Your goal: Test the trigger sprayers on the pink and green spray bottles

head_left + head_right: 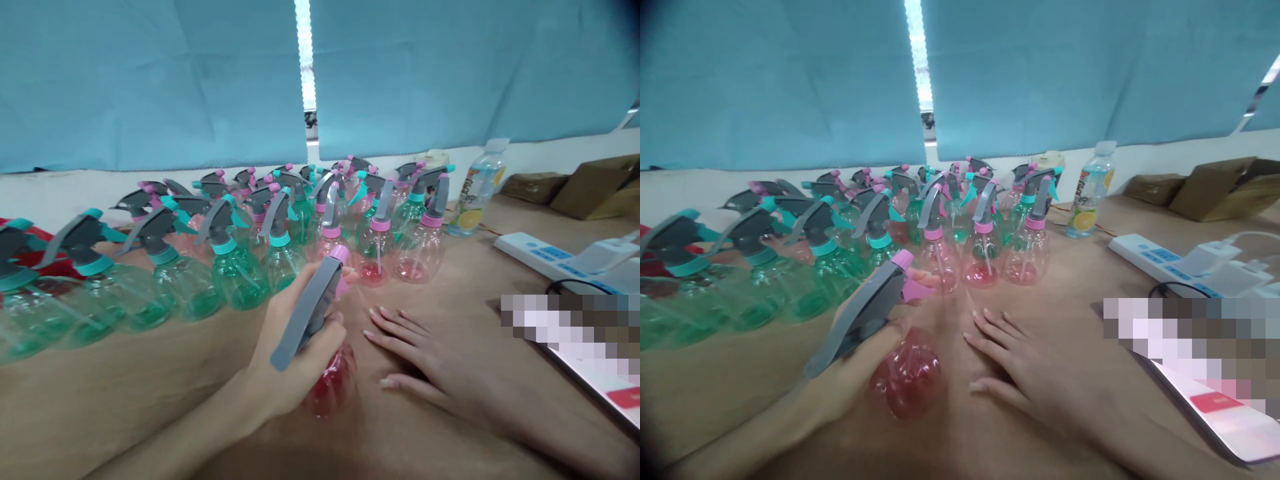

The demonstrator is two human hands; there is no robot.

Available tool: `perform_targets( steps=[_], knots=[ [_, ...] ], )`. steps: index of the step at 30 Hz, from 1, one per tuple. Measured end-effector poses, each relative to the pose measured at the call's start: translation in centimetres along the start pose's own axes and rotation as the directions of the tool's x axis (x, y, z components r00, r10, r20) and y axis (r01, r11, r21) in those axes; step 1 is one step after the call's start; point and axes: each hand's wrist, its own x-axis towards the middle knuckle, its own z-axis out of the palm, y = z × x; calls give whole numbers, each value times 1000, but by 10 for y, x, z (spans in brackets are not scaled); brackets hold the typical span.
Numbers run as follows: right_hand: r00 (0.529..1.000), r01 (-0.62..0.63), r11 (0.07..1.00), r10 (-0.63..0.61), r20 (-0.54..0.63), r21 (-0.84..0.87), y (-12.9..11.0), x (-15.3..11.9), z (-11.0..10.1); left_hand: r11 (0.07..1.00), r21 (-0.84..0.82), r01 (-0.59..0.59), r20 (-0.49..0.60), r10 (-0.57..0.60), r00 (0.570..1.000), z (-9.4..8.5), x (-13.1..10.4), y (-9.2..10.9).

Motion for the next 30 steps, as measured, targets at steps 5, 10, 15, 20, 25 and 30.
perform_targets(
  steps=[5, 10, 15, 20, 25, 30],
  knots=[
    [999, -9, 1000, 9, 32, 0, -1, 0, -3, 998, -64, -2, 35, 4, 999, 1, 1, 3],
    [996, -17, 998, 23, 90, -62, -3, 2, -7, 996, -83, 17, 22, -15, 1000, 1, 0, 7],
    [994, -20, 996, 29, 107, -86, -3, 2, -8, 996, -94, 7, 51, -2, 999, 1, 2, 6],
    [996, -7, 997, 15, 90, -82, -2, 0, -6, 992, -122, -12, 44, 17, 999, 1, 5, 9],
    [996, -20, 999, 24, 89, -47, -3, 0, -7, 996, -87, 13, 32, -11, 999, 0, 3, 7],
    [999, -22, 1000, 21, 48, 10, -3, 0, -7, 994, -87, -64, 25, 66, 997, 0, 2, 4]
  ],
)
